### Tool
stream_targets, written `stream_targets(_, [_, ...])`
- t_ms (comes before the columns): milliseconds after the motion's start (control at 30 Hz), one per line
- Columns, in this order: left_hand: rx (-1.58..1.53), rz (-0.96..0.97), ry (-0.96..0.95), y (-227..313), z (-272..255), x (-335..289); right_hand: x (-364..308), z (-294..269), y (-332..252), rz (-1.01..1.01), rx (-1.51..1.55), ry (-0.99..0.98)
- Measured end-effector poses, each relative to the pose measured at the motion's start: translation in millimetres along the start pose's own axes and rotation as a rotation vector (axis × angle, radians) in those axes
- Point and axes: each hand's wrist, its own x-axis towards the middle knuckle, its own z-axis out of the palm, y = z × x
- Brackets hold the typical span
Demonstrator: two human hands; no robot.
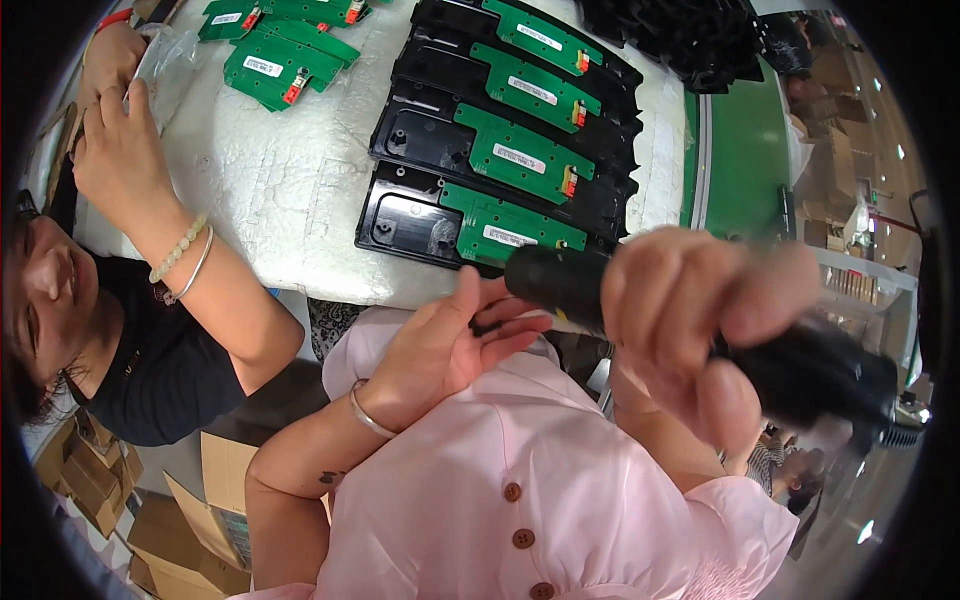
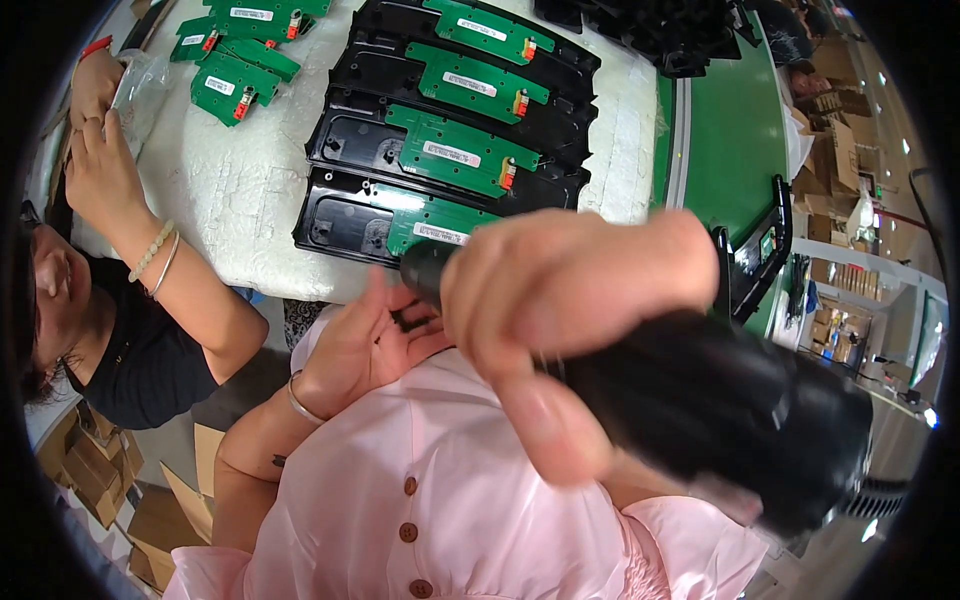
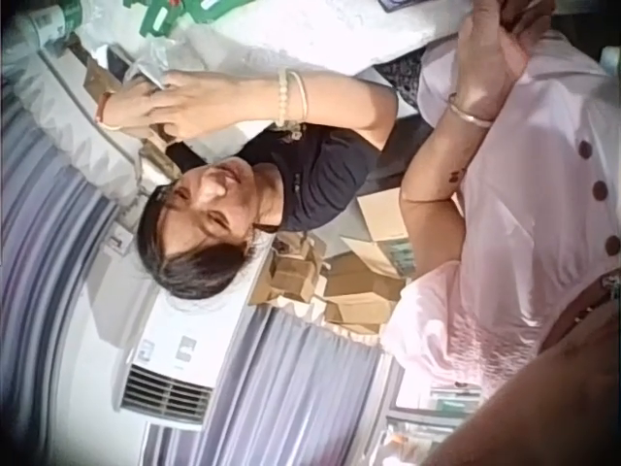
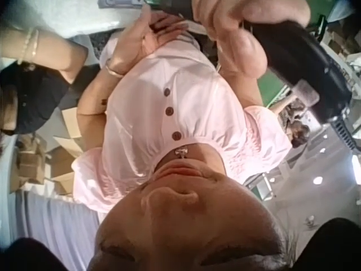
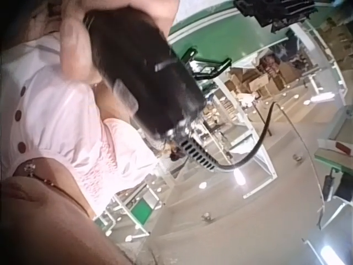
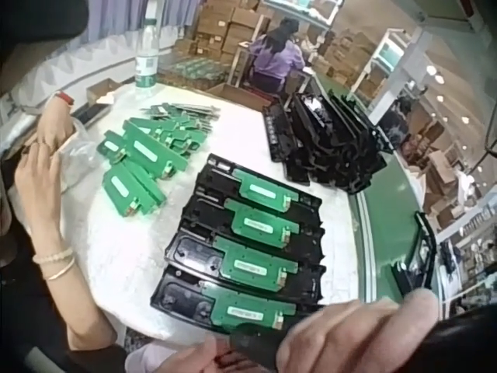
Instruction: Assemble circuit boards into plastic housings using an electric screwdriver.
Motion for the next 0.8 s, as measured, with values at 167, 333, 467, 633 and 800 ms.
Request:
stream_targets(167, [0.167, -0.08, -0.04, 5.4, -4.3, -4.8, -1.3, -1.4, 19.1, 0.049, -0.058, 0.057])
stream_targets(333, [0.194, -0.085, -0.125, 6.1, -12.2, -7.6, 0.1, 2.8, 22.6, 0.13, -0.107, 0.104])
stream_targets(467, [0.211, -0.081, -0.148, 8.3, -16.9, -6.9, 5.5, 6.8, 20.4, 0.185, -0.102, 0.081])
stream_targets(633, [0.166, 0.066, -0.005, 0.7, -22.6, -2.7, 8.1, 8.9, 21.6, 0.19, -0.156, 0.038])
stream_targets(800, [0.11, 0.066, 0.108, 7.3, -16.4, -4.2, 8.1, 6.4, 18.3, 0.132, -0.127, 0.048])
